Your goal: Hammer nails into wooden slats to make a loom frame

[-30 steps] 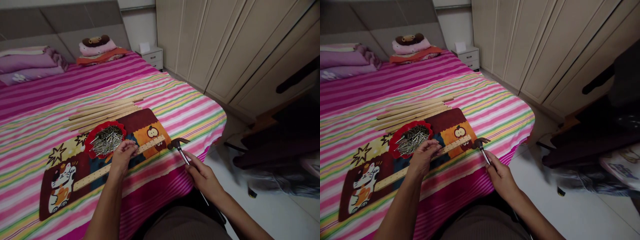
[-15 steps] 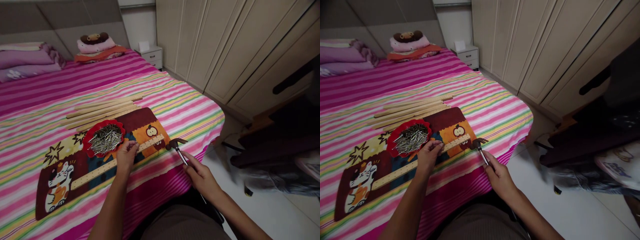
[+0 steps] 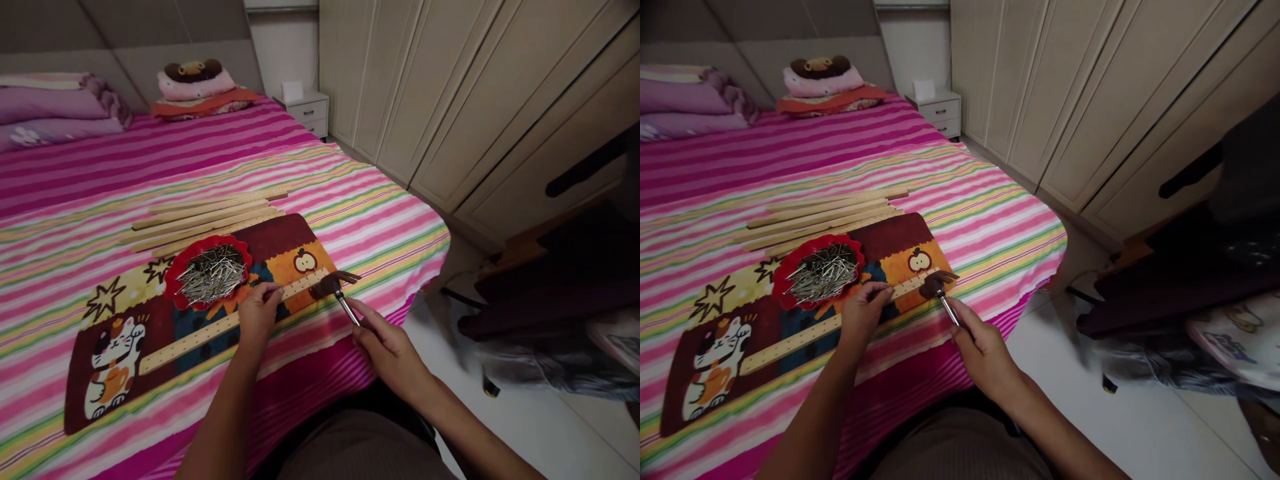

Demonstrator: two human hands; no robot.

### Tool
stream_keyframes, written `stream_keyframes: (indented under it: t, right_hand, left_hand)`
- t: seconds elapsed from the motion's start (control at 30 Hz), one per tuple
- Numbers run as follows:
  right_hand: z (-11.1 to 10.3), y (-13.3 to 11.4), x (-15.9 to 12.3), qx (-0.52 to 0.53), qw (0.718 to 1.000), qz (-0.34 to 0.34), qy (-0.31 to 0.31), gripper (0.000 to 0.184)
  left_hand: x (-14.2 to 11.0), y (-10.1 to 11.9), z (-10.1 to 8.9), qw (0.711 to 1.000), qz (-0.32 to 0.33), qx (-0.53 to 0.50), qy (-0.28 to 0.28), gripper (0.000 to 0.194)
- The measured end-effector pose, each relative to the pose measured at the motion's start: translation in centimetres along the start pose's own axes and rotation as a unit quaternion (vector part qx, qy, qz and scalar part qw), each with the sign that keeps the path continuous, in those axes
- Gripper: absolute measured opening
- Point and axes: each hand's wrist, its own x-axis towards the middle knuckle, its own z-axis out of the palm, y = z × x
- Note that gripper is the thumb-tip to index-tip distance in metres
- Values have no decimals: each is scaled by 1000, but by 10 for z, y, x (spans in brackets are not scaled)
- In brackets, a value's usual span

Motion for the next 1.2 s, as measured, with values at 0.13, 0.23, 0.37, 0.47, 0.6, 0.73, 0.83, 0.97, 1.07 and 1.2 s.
stream_keyframes:
  t: [0.13, 0.23, 0.37, 0.47, 0.6, 0.73, 0.83, 0.97, 1.07, 1.2]
  right_hand:
    - [11, -14, 17, -23, 997, -66, -33, 45]
    - [20, -25, 31, -69, 989, -119, -60, 47]
    - [32, -31, 46, -111, 972, -197, -59, 48]
    - [38, -28, 54, -158, 958, -225, -82, 50]
    - [38, -26, 50, -157, 964, -198, -83, 49]
    - [28, -30, 32, -95, 981, -156, -71, 46]
    - [18, -29, 18, -79, 987, -126, -55, 46]
    - [4, -21, 4, -88, 991, -97, -25, 45]
    - [-2, -14, -1, -83, 993, -86, -13, 46]
    - [-4, -10, -1, -83, 992, -91, -12, 47]
  left_hand:
    - [-2, 1, 0, 1000, 9, 25, 4, 19]
    - [-3, 2, 0, 999, 16, 41, 8, 15]
    - [-2, 4, 1, 999, 24, 43, 15, 13]
    - [-2, 5, 2, 998, 30, 53, 18, 10]
    - [-2, 4, 4, 996, 43, 78, 21, 10]
    - [-4, 3, 7, 996, 48, 80, 12, 8]
    - [-4, 4, 1, 996, 55, 72, 2, 11]
    - [5, 6, -32, 981, 87, 151, 87, 20]
    - [21, 5, -63, 949, 57, 278, 140, 26]
    - [43, -2, -83, 911, 12, 398, 106, 31]
